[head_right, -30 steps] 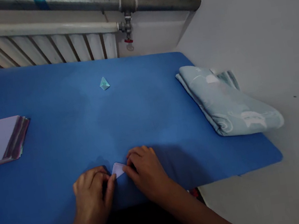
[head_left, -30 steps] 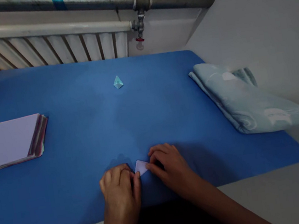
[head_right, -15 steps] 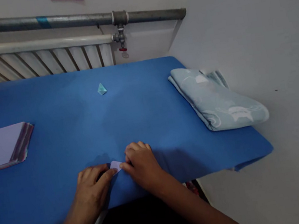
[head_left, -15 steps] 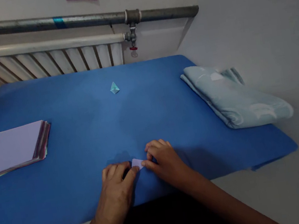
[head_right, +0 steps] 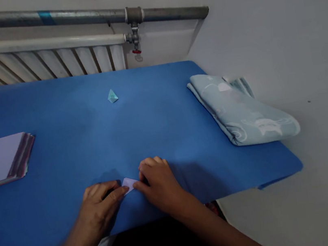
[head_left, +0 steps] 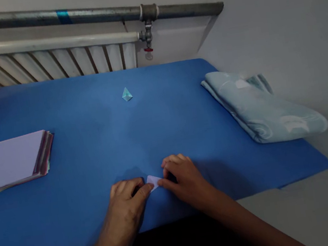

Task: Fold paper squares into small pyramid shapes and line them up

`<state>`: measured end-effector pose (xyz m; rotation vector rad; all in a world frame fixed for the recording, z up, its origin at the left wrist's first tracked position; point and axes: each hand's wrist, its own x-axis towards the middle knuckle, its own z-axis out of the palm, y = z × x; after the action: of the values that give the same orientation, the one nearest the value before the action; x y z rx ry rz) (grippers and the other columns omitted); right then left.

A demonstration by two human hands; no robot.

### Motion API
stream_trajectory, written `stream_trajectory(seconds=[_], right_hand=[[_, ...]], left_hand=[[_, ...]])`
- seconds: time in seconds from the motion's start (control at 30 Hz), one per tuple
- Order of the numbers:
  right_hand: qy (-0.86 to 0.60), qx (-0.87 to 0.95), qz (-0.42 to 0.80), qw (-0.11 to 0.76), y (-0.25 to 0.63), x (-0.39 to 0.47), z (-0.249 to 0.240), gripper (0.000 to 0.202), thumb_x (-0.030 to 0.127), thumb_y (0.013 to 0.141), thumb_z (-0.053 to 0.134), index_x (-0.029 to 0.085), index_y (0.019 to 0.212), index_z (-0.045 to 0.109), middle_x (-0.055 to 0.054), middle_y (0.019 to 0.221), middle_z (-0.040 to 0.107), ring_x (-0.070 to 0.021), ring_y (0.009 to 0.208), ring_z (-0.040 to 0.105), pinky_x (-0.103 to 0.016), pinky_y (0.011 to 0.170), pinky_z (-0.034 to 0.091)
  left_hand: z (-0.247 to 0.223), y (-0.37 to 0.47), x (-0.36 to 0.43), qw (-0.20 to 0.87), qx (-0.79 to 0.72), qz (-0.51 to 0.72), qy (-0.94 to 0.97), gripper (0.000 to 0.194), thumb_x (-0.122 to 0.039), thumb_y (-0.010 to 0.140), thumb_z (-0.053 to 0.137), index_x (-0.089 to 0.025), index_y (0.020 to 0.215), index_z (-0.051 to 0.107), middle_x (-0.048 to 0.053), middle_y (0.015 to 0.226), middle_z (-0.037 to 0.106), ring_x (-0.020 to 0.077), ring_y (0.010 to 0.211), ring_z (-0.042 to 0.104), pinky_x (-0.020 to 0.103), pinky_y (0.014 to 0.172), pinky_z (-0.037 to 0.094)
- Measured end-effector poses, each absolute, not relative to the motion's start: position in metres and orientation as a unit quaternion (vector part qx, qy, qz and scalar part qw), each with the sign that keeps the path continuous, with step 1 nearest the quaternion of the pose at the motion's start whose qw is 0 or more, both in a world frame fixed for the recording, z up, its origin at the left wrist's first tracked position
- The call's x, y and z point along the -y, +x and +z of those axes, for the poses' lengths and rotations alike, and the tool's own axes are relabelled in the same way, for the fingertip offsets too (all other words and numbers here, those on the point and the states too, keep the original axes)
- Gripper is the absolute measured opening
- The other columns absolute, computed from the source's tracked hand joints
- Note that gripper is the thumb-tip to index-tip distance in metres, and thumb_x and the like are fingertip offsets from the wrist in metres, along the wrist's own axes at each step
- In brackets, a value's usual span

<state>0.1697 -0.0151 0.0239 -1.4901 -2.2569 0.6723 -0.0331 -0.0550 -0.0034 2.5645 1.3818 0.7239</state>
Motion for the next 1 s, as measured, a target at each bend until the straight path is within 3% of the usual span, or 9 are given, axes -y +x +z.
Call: stream_trajectory(seconds=[0.43, 0.6, 0.73, 0.87, 1.0], right_hand=[[-0.518, 0.803, 0.242, 0.168, 0.175, 0.014, 0.024, 0.012, 0.023, 0.079, 0.068, 0.020, 0.077, 0.057, 0.000, 0.092, 0.061, -0.0178, 0.085, 0.050, -0.031, 0.073, 0.030], [-0.530, 0.791, 0.249, 0.179, 0.182, 0.009, 0.026, 0.010, 0.011, 0.075, 0.062, 0.020, 0.076, 0.056, -0.001, 0.090, 0.061, -0.0182, 0.085, 0.051, -0.032, 0.077, 0.033], [-0.531, 0.748, 0.309, 0.253, 0.191, 0.013, 0.026, 0.012, 0.011, 0.073, 0.060, 0.020, 0.080, 0.057, -0.003, 0.095, 0.062, -0.0197, 0.096, 0.054, -0.035, 0.085, 0.037], [-0.540, 0.696, 0.347, 0.322, 0.203, 0.024, 0.024, 0.006, 0.019, 0.076, 0.058, 0.022, 0.080, 0.056, -0.004, 0.101, 0.061, -0.0203, 0.104, 0.055, -0.036, 0.091, 0.039], [-0.542, 0.688, 0.347, 0.336, 0.209, 0.032, 0.024, 0.005, 0.017, 0.074, 0.058, 0.022, 0.076, 0.056, -0.004, 0.098, 0.062, -0.0205, 0.106, 0.054, -0.037, 0.093, 0.037]], left_hand=[[-0.006, -0.040, 0.052, 0.082, -0.483, 0.167, 0.856, 0.029, -0.023, 0.090, 0.050, -0.036, 0.113, 0.062, 0.001, 0.098, 0.062, 0.0197, 0.083, 0.049, 0.034, 0.073, 0.032], [0.019, -0.034, 0.040, 0.090, -0.477, 0.119, 0.866, 0.026, -0.023, 0.091, 0.046, -0.033, 0.108, 0.064, 0.004, 0.105, 0.061, 0.0219, 0.088, 0.050, 0.037, 0.074, 0.034], [0.043, -0.022, 0.017, 0.170, -0.438, 0.043, 0.882, 0.033, -0.017, 0.085, 0.050, -0.023, 0.116, 0.059, 0.008, 0.116, 0.059, 0.0258, 0.102, 0.049, 0.040, 0.083, 0.035], [0.057, -0.007, -0.002, 0.258, -0.457, -0.027, 0.851, 0.033, -0.007, 0.073, 0.050, -0.017, 0.103, 0.063, 0.010, 0.100, 0.062, 0.0279, 0.096, 0.051, 0.042, 0.084, 0.033], [0.060, -0.007, -0.012, 0.316, -0.475, -0.027, 0.821, 0.019, -0.009, 0.062, 0.057, -0.018, 0.078, 0.060, 0.004, 0.082, 0.059, 0.0213, 0.081, 0.052, 0.032, 0.073, 0.037]])
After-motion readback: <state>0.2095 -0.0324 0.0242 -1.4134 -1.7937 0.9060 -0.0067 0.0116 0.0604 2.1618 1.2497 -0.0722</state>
